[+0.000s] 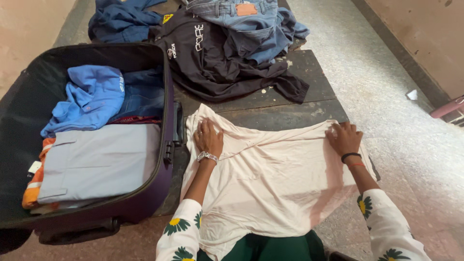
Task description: The person folds blue and white garments by hand on a wooden table and places them into a purple suitcase.
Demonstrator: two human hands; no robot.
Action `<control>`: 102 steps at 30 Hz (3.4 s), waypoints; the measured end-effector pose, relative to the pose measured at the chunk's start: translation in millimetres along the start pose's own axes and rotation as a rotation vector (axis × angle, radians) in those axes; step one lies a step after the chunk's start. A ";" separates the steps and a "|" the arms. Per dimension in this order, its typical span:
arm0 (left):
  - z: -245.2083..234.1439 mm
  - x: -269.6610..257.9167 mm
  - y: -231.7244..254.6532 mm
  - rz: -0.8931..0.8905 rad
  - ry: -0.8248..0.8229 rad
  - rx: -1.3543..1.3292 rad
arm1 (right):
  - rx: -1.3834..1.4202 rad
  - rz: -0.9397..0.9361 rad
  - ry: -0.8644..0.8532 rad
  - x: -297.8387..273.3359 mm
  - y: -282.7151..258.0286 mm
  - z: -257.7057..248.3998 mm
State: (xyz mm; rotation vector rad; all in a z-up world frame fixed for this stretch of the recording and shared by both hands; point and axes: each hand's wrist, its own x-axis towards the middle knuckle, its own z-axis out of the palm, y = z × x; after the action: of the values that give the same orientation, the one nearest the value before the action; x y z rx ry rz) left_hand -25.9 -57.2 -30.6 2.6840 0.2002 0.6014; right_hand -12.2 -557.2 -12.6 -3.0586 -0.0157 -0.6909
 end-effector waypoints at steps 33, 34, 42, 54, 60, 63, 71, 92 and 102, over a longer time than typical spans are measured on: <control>-40.5 153.1 34.2 0.339 0.020 0.046 | 0.258 0.086 -0.236 41.9 9.7 1.2; -44.6 161.8 46.8 0.343 0.016 0.043 | 0.291 0.137 -0.350 49.9 12.3 4.3; -12.7 74.8 61.7 0.099 -0.081 -0.112 | 0.376 -0.089 0.097 44.0 0.1 21.0; -10.7 -3.8 -17.0 -0.021 0.068 0.101 | 0.135 0.089 -0.162 13.3 8.2 46.8; -3.6 -19.6 -27.2 -0.101 0.044 0.116 | 0.117 0.056 -0.109 13.4 8.1 44.1; -8.8 -25.3 -22.7 -0.182 -0.019 0.118 | 0.026 0.087 -0.216 29.3 7.5 33.9; 23.2 26.0 0.0 0.050 -0.084 0.234 | 0.206 0.122 -0.213 62.3 -17.7 47.6; 19.2 60.5 -15.9 0.095 -0.057 0.101 | 0.141 0.120 -0.354 94.4 -36.2 66.1; 22.2 70.6 -15.1 0.103 -0.043 0.093 | 0.157 0.097 -0.342 116.3 -34.1 83.4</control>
State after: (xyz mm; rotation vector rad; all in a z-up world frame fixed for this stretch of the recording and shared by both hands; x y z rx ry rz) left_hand 46.4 -35.4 -28.2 2.8084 0.0811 0.5772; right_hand 128.3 -521.5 -37.8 -2.9594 0.0731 -0.1492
